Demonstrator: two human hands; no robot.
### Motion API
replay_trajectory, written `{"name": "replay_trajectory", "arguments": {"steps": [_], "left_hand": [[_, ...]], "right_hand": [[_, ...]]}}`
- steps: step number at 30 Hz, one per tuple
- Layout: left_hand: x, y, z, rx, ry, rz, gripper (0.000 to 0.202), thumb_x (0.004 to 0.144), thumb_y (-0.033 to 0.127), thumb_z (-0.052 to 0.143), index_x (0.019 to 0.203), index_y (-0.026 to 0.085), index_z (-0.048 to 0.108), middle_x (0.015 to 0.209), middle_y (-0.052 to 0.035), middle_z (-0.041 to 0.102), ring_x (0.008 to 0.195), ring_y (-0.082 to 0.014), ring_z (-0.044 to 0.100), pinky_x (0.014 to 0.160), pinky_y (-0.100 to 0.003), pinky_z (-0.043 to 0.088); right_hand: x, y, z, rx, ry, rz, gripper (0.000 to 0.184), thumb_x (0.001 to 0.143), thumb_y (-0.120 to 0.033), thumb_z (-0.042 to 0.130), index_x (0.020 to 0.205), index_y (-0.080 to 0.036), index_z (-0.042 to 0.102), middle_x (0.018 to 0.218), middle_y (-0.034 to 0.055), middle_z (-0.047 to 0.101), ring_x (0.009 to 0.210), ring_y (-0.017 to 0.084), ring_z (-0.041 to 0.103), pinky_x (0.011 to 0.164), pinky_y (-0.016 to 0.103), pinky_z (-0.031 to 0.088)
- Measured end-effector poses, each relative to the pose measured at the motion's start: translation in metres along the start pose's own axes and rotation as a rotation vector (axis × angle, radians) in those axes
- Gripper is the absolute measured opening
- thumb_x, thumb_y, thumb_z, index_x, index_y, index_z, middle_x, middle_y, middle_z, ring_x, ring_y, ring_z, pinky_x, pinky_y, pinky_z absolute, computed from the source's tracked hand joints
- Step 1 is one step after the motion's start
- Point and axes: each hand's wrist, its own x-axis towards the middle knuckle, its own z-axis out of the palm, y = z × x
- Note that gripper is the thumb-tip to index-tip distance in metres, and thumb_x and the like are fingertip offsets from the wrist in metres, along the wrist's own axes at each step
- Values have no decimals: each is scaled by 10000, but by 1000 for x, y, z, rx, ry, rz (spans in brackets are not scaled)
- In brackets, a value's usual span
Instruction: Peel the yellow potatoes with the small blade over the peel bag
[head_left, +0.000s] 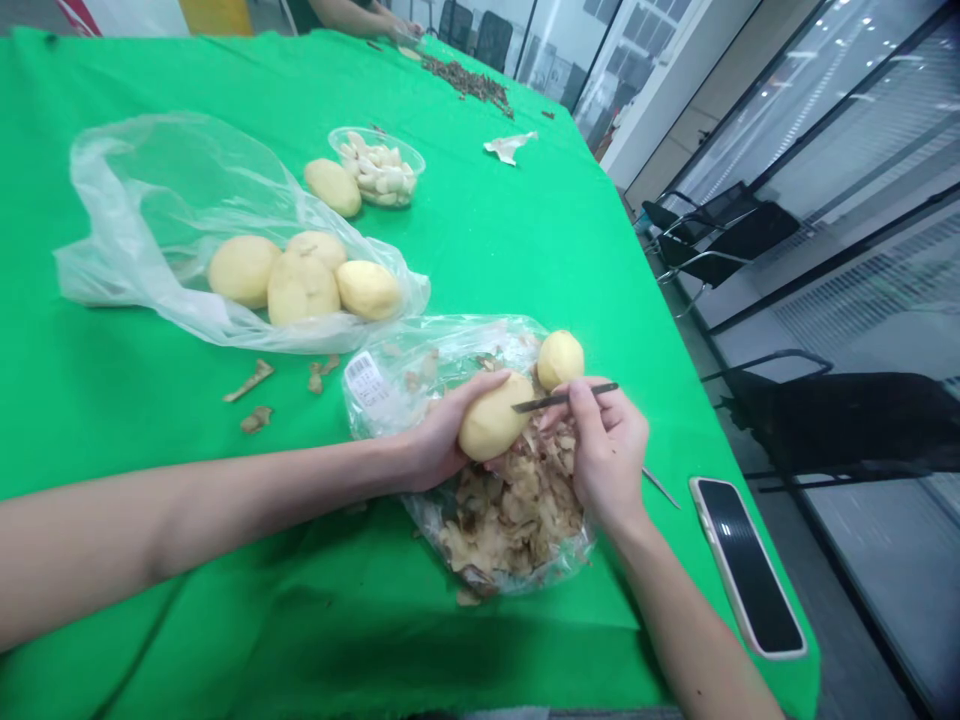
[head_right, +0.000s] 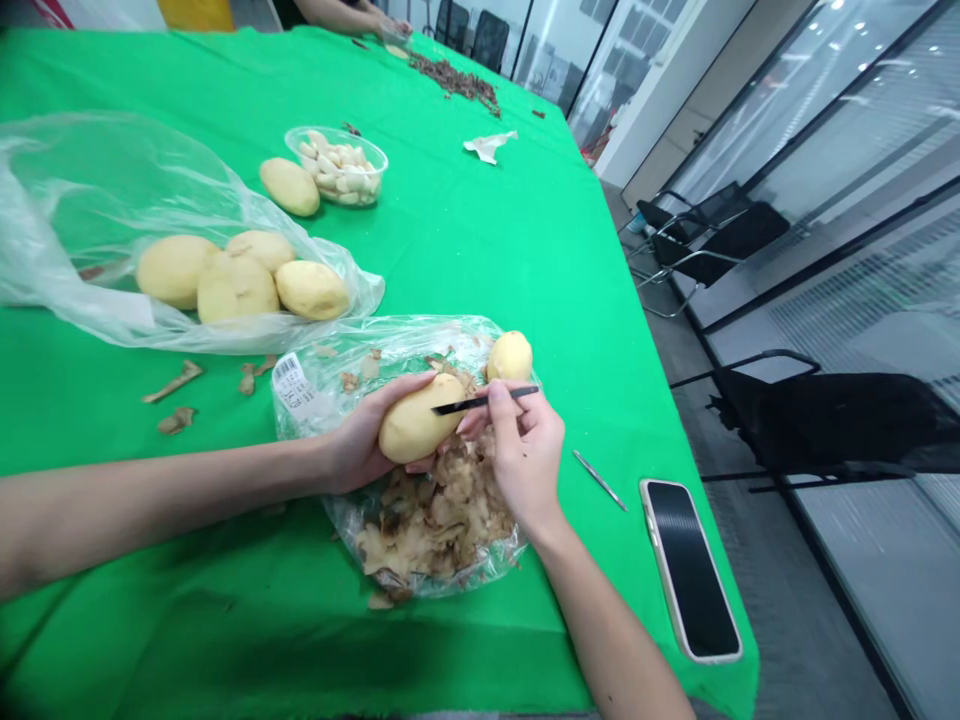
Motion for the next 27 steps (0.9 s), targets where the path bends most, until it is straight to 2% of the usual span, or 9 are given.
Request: {"name": "replay_trajectory", "arguments": {"steps": [3,6,8,10,12,14,18,23,27], "left_hand": [[0,1,0,-79,40,-99,359,836,498,562,870,144,610,670,-49,587,546,-139,536,408,-207,321],[0,3,1,-78,6,-91,350,850,485,535,829,143,609,646,-53,588,536,-141,525,398,-211,314],[0,3,1,-67,-65,-80,389,852,504,511,782,135,610,627,-61,580,531,-144,519,393,-216,308],[0,2,0,-69,-96,-67,402,843,515,513,759,133,608,629,-64,574,540,-147,528,391,-214,305],[1,2,0,-91,-61,-63,373,829,504,539,787,139,608,646,-54,572,544,-144,533,391,-209,302],[1,2,-1,-116,-7,-74,350,814,490,568,836,143,609,668,-46,576,545,-140,535,387,-206,299],[0,5,1,-113,13,-95,372,823,506,561,856,139,609,676,-54,591,544,-140,539,378,-208,299],[-3,8,4,-63,39,-133,397,881,513,475,833,145,615,611,-50,596,508,-141,530,373,-208,312],[-5,9,4,-30,41,-170,395,891,503,457,832,147,617,592,-40,607,493,-139,542,378,-203,341]], "right_hand": [[1,3,-2,66,70,-22,185,942,-332,555,841,-202,638,608,-6,688,512,135,637,505,258,520],[-2,1,-2,147,-62,-19,177,935,-333,567,832,-214,648,579,-15,675,469,136,618,455,260,492],[-4,-4,-1,115,-147,-24,187,924,-346,582,808,-217,649,554,-20,665,438,137,603,435,267,483],[-5,-9,1,45,-171,-38,207,914,-367,592,783,-215,643,546,-19,662,427,138,597,428,273,481],[-4,-11,2,-9,-125,-49,213,910,-377,595,783,-212,639,557,-14,668,440,139,601,441,278,492],[-2,-10,2,-20,-21,-64,191,912,-360,597,807,-207,643,585,-8,681,468,139,612,477,280,510],[2,-3,0,133,143,-1,143,895,-316,623,833,-192,658,607,-10,692,491,120,620,488,242,500],[4,-5,5,339,114,205,178,796,-340,706,774,-184,623,529,-29,668,423,116,597,412,216,465],[3,-7,9,389,76,220,187,784,-339,709,755,-182,610,517,-27,672,396,129,604,390,227,474]]}}
